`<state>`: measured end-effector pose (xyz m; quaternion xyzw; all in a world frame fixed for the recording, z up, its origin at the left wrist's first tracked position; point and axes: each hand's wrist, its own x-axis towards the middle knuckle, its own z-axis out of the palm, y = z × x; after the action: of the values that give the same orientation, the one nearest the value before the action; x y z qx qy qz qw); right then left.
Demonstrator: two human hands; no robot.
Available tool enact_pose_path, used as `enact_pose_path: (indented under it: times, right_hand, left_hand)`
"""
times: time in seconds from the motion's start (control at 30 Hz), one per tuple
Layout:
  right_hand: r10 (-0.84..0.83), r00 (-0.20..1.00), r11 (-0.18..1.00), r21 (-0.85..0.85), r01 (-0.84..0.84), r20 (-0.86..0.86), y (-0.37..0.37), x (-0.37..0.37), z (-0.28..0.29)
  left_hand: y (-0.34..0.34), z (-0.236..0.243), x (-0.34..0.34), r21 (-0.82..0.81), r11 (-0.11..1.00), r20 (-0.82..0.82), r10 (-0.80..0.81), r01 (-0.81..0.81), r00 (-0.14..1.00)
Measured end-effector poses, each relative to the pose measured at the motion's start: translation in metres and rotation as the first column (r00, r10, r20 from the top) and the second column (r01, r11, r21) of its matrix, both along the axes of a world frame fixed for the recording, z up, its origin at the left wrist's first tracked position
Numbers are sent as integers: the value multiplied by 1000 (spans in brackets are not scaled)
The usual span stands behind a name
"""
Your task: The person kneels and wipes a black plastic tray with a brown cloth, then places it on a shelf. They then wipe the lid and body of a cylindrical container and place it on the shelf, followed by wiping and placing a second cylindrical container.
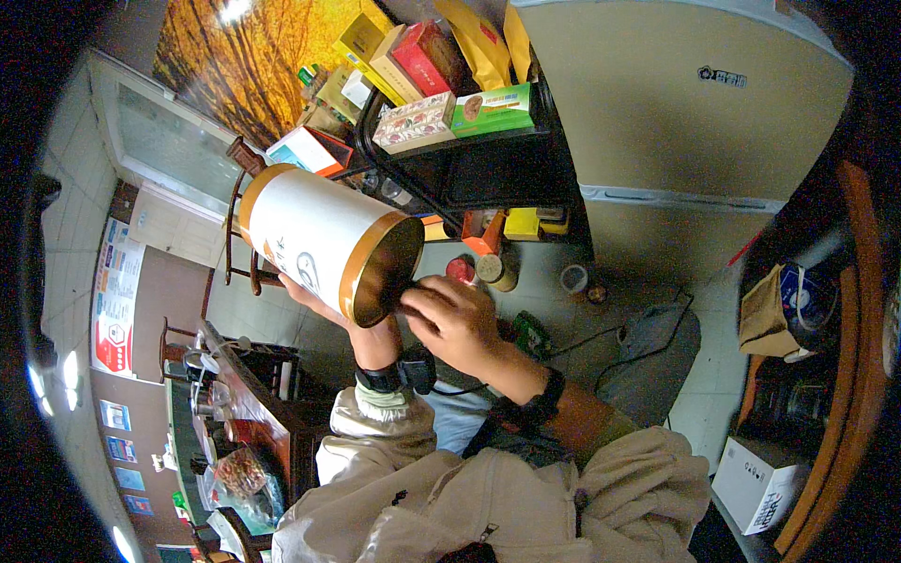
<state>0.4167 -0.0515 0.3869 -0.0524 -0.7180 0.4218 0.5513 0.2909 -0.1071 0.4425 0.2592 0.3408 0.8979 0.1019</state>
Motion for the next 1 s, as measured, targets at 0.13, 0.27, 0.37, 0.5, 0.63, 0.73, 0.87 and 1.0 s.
enact_pose_path:
  times: [0.13, 0.27, 0.37, 0.5, 0.63, 0.73, 0.87, 1.0]
  right_hand:
    - [290, 954, 956, 69, -285, -76, 10, 13, 0]
    - [108, 972, 990, -62, -123, -211, 20, 14, 7]
    - [-98, 976, 981, -183, 61, -196, 31, 8, 13]
    - [-151, 970, 978, -173, 118, -190, 31, 0, 20]
    - [8, 982, 989, -147, -36, -189, 12, 1, 17]
    - [83, 994, 997, 6, -83, -70, 6, 5, 9]
    - [33, 994, 999, 13, -35, 105, 13, 9, -3]
    - [-17, 999, 991, -132, 22, 44, 23, 12, -6]
  left_hand:
    - [-1, -3, -6, 2, 1000, 56, -17, 17, 998]
    - [1, -8, -8, 18, 1000, 68, -27, 26, 997]
    - [3, -12, -3, 18, 998, 65, -60, 59, 996]
    - [7, -14, 1, 28, 994, 42, -108, 107, 993]
    - [7, -13, 0, 64, 983, 71, -175, 171, 982]
    - [5, -11, -1, -3, 993, 103, -118, 119, 988]
    - [5, -9, -4, 1, 1000, 80, -23, 23, 997]
    - [5, -9, -4, 15, 1000, 83, -8, 7, 997]
